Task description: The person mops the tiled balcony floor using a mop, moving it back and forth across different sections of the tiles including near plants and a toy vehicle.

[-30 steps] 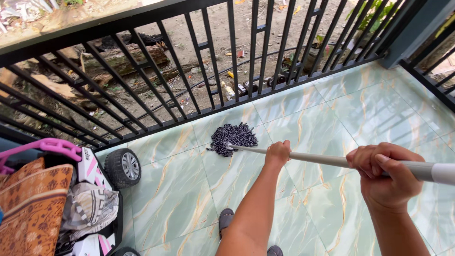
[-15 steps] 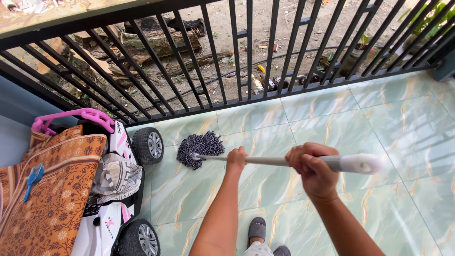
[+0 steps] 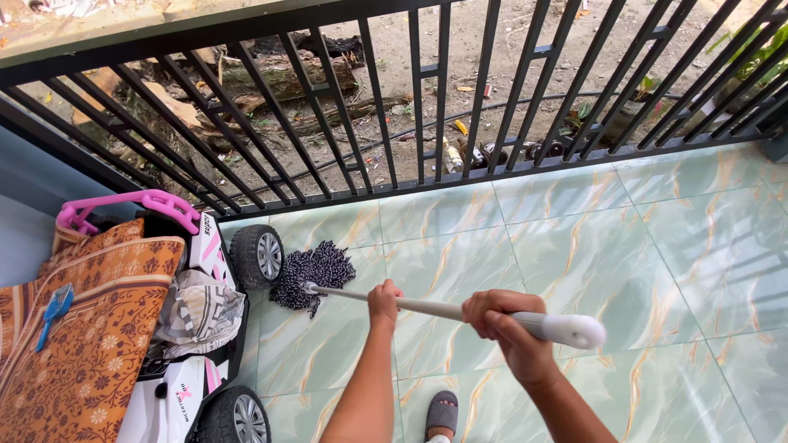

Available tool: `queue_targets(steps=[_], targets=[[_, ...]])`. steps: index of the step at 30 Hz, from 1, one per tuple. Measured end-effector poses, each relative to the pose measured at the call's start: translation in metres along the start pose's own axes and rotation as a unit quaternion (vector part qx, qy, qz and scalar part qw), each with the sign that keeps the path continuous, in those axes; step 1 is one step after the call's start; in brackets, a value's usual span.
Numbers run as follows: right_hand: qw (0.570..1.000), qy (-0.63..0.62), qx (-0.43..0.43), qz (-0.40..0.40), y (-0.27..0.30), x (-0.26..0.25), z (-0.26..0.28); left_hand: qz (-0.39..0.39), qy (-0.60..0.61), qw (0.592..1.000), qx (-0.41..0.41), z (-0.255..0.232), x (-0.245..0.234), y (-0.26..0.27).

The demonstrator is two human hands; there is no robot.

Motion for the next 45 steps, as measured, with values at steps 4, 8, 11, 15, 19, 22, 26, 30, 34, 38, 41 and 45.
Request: queue_targets(steps=[4, 8, 11, 15, 19, 22, 26, 30, 34, 38, 41, 45], targets=[[0.999, 0.004, -0.04, -0.036, 0.013, -0.053, 0.029, 0.031, -0.033, 0.998, 0.042, -0.02, 0.063, 0.027], [0.995, 0.005, -0.061, -0.077, 0.032, -0.11, 0.064, 0.068, -0.039, 0.995, 0.062, -0.045, 0.136, 0.062], [0.992, 0.027, -0.084, -0.092, 0.044, -0.149, 0.093, 0.104, -0.041, 0.99, 0.084, -0.061, 0.196, 0.083], [0.988, 0.064, -0.103, -0.099, 0.062, -0.198, 0.134, 0.104, -0.131, 0.937, 0.307, -0.085, 0.28, 0.122], [0.976, 0.105, -0.136, -0.132, 0.08, -0.25, 0.176, 0.153, -0.087, 0.936, 0.305, -0.115, 0.361, 0.166], [0.965, 0.131, -0.157, -0.164, 0.095, -0.281, 0.204, 0.231, -0.003, 0.958, 0.171, -0.14, 0.408, 0.207], [0.941, 0.159, -0.159, -0.251, 0.113, -0.317, 0.231, 0.305, 0.011, 0.939, 0.158, -0.183, 0.454, 0.259], [0.936, 0.174, -0.175, -0.252, 0.12, -0.337, 0.247, 0.35, -0.074, 0.931, 0.078, -0.204, 0.462, 0.29], [0.932, 0.144, -0.165, -0.29, 0.119, -0.355, 0.252, 0.337, -0.154, 0.913, 0.169, -0.216, 0.454, 0.301], [0.934, 0.149, -0.148, -0.29, 0.119, -0.36, 0.24, 0.319, -0.206, 0.898, 0.221, -0.203, 0.44, 0.29], [0.944, 0.122, -0.135, -0.274, 0.112, -0.353, 0.219, 0.297, -0.223, 0.911, 0.181, -0.18, 0.415, 0.268], [0.958, 0.075, -0.117, -0.249, 0.101, -0.313, 0.175, 0.237, -0.267, 0.891, 0.282, -0.14, 0.362, 0.225]])
Point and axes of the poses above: each hand's wrist, its own y-axis away from the middle knuckle, its own x-axis out of the palm, z = x × y, the point moved 6 cm from there along -y, towards the middle knuckle, and after that the axes turned 8 degrees about -z, right-handed, at the moved point
